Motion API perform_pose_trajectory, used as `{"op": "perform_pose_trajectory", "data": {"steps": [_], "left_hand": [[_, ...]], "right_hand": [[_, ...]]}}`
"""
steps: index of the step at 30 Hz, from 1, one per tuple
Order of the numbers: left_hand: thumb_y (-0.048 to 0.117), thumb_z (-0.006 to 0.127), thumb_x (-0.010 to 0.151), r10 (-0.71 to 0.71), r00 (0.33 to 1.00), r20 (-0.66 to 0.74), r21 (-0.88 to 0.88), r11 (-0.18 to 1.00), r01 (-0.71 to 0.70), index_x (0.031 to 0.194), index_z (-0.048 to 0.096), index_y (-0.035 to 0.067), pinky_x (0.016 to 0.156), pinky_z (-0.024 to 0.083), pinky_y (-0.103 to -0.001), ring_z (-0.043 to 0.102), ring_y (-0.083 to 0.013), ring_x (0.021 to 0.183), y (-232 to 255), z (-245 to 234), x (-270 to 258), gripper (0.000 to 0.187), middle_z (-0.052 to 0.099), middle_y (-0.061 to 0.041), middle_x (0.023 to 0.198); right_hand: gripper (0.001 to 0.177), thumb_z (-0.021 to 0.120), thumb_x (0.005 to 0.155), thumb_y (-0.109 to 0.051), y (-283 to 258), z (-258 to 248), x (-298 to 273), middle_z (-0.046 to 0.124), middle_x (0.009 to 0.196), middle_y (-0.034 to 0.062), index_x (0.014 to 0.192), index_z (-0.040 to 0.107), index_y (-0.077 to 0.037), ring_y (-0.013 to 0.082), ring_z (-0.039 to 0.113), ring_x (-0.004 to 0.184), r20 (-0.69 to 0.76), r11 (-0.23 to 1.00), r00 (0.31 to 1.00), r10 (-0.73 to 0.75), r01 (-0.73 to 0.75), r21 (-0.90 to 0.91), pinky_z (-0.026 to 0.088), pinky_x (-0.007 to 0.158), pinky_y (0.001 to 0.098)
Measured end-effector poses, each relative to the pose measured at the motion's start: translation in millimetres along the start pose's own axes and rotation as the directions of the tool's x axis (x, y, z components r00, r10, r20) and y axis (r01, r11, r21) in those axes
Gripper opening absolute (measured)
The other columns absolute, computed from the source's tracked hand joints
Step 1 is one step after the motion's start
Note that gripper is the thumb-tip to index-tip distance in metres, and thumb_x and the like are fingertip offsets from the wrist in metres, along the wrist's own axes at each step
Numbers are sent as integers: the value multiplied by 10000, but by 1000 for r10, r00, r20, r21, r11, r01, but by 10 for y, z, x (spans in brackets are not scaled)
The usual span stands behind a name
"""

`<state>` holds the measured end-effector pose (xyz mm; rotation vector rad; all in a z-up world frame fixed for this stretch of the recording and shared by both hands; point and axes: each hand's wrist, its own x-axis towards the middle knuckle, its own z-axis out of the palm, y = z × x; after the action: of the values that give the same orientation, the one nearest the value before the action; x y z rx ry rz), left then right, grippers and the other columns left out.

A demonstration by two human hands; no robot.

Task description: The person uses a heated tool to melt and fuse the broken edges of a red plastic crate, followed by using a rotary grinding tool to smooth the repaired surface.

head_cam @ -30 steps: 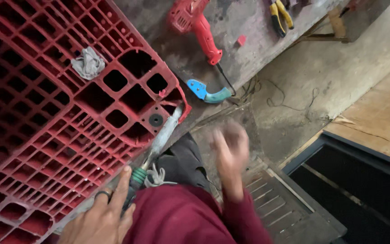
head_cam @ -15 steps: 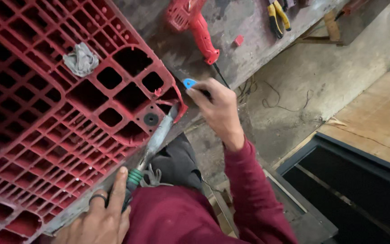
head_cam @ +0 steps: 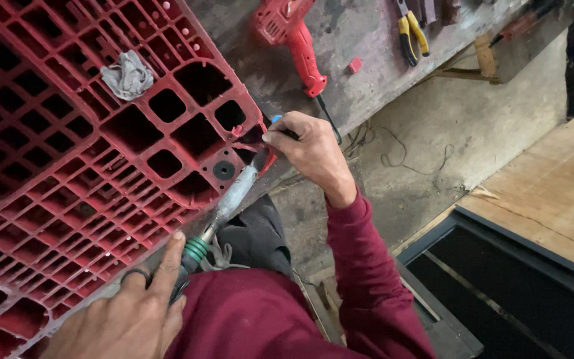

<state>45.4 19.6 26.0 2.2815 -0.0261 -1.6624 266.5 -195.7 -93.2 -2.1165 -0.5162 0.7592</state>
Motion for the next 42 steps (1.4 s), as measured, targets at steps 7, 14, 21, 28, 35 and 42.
{"op": "perform_pose_trajectory", "data": {"steps": [7,14,21,28,35,42], "left_hand": [[510,496,1012,-60,995,80,87,995,53,1626,140,97,563,630,-321,709,-151,591,127,-168,-52,821,683,-118,861],[232,459,983,5,992,-123,214,977,22,1597,283,57,510,610,-312,676,-129,514,157,-140,-140,662,684,-151,799],[62,418,943,-3,991,-136,184,982,29,1574,295,71,501,611,-338,705,-126,506,284,60,-67,643,675,-171,772],[125,450,961,-307,935,-180,-24,951,308,1590,334,280,464,557,-351,661,-126,489,782,170,-96,658,641,-20,741],[169,473,972,-434,828,-355,41,878,477,1556,405,330,362,525,-387,671,-187,477,1155,214,-50,610,657,-24,730],[85,465,990,-321,896,-308,-88,947,309,1600,320,181,518,618,-374,735,-217,600,908,235,-110,635,710,-90,846]], "right_hand": [[157,714,892,-156,-47,-47,55,716,777,113,921,720,-1,189,715,704,26,997,999,-39,41,-70,543,660,329],[171,705,860,-188,-147,-106,104,727,760,115,920,734,-30,221,730,694,78,994,997,-8,17,-112,550,666,344],[185,720,852,-211,-124,-210,308,709,789,138,920,737,-41,274,717,732,232,977,971,-52,98,-192,536,679,371],[180,714,870,-203,-43,-319,493,706,823,135,926,732,-33,243,704,744,399,975,907,-133,193,-113,539,692,360],[203,723,863,-220,-30,-356,646,711,812,137,920,732,-25,261,707,732,528,962,839,-134,238,-134,536,667,370],[200,723,882,-216,-18,-354,669,703,812,147,925,729,-21,254,683,717,520,938,829,-206,319,-137,532,661,367]]}}
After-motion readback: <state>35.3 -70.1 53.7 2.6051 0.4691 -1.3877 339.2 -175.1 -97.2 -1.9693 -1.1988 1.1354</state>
